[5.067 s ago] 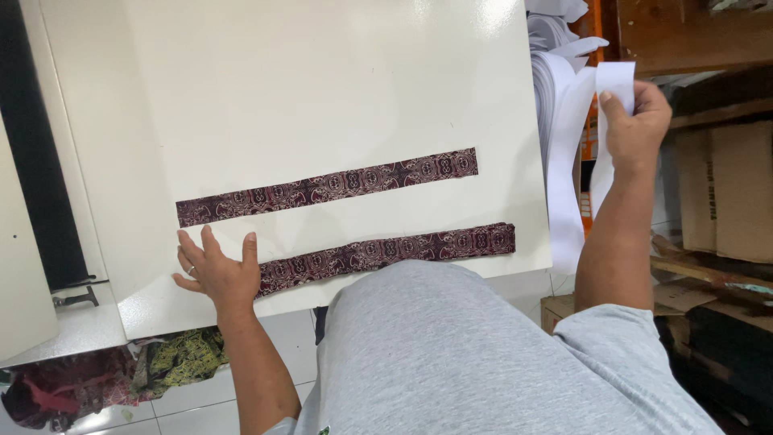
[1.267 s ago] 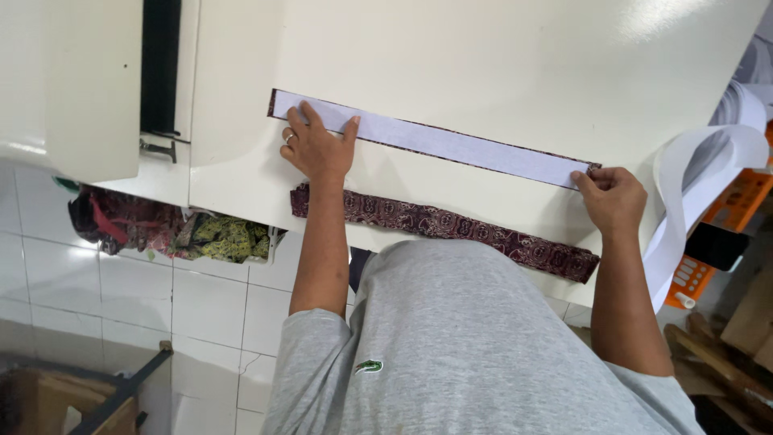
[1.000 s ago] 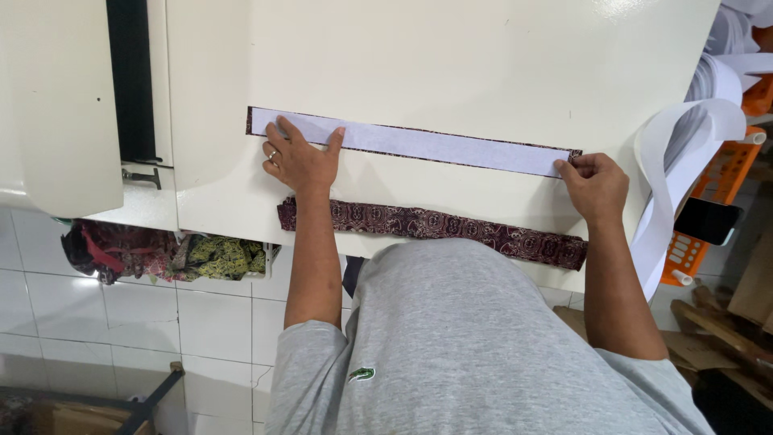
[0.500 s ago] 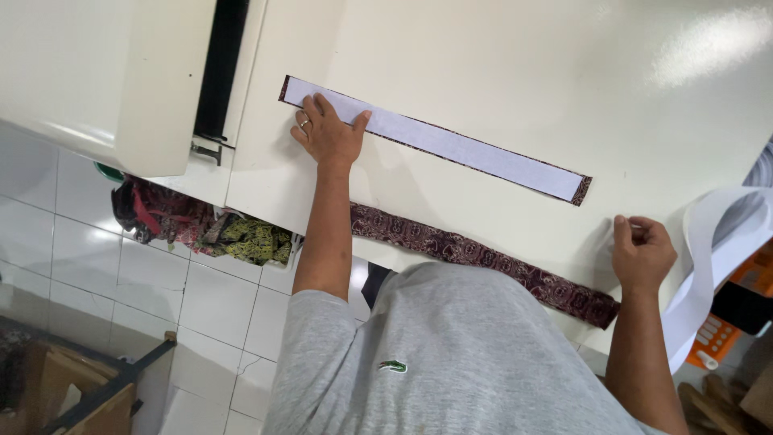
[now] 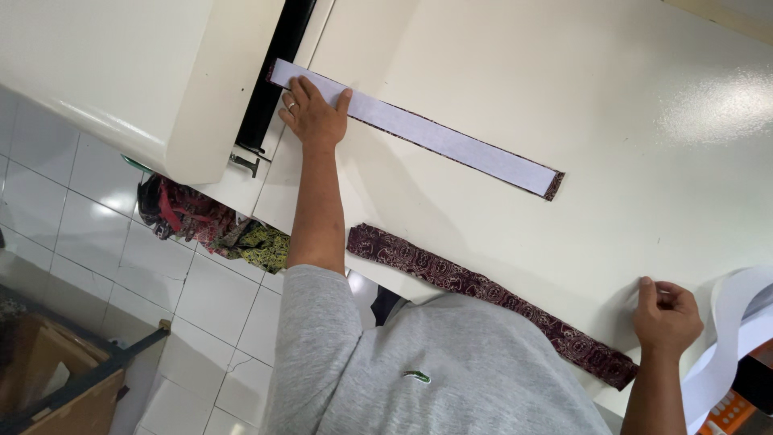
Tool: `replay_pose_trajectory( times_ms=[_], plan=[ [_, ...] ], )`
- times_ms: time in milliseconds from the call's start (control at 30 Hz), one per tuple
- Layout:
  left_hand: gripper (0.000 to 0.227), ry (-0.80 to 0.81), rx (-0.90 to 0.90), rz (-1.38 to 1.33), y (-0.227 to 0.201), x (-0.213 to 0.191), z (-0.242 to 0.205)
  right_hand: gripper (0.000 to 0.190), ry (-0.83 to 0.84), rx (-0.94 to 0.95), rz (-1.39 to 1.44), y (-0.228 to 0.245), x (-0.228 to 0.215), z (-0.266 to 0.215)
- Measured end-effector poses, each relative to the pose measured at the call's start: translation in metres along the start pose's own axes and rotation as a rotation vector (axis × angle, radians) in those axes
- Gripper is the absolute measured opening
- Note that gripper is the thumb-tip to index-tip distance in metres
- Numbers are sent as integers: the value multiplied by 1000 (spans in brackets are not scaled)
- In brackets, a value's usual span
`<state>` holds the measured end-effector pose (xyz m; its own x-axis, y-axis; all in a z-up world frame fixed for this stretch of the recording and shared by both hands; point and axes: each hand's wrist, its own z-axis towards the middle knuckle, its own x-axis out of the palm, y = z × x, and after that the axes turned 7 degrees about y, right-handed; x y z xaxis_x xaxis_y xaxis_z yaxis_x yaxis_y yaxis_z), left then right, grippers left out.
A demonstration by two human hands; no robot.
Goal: The person repeatedly places a white paper strip onto a patterned fabric strip on a white table, then feeds the layered strip into a machine. The person handles multiple fabric strips one at a time, aligning and inserting them into the machine throughout the clip.
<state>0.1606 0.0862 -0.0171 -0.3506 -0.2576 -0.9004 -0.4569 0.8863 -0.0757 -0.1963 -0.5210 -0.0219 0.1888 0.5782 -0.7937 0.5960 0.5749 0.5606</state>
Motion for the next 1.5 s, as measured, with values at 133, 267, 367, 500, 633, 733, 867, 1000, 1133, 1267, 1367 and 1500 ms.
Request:
replay_pose_trajectory(
  times_ms=[133, 267, 367, 500, 633, 733, 867, 1000, 1133, 1267, 1367, 1500],
  plan=[
    [102, -21, -11, 14, 7, -5, 13, 30, 4, 18, -21, -1, 2, 3],
    [102, -5, -47, 12, 9, -13, 23, 30, 9, 26, -83, -1, 2, 3],
    [103, -3, -67, -3, 10, -17, 27, 29, 14, 36, -101, -2, 3, 2],
    [103, -2, -82, -22, 12, -20, 31, 29, 20, 40, -46, -4, 4, 2],
    [103, -9, -94, -70, 11, -21, 32, 28, 1, 19, -26, -6, 5, 4],
    [105, -28, -39, -83, 5, -16, 24, 28, -15, -9, -49, -8, 6, 5],
    [107, -29, 135, -76, -16, 4, -15, 28, -35, -41, -59, -7, 6, 5],
    [113, 61, 324, -2, -45, 35, -71, 29, -49, -32, -43, -3, 7, 4],
    [118, 182, 484, 71, -80, 67, -135, 31, -59, -10, -34, 4, 6, 4],
    [118, 236, 615, 122, -110, 85, -172, 30, -53, -7, -60, 10, 3, 3],
    [114, 197, 673, 112, -124, 94, -190, 28, -58, -39, -56, 11, 2, 1],
    [110, 149, 712, 91, -133, 100, -200, 33, -76, -82, -39, 9, 3, -1]
  ],
)
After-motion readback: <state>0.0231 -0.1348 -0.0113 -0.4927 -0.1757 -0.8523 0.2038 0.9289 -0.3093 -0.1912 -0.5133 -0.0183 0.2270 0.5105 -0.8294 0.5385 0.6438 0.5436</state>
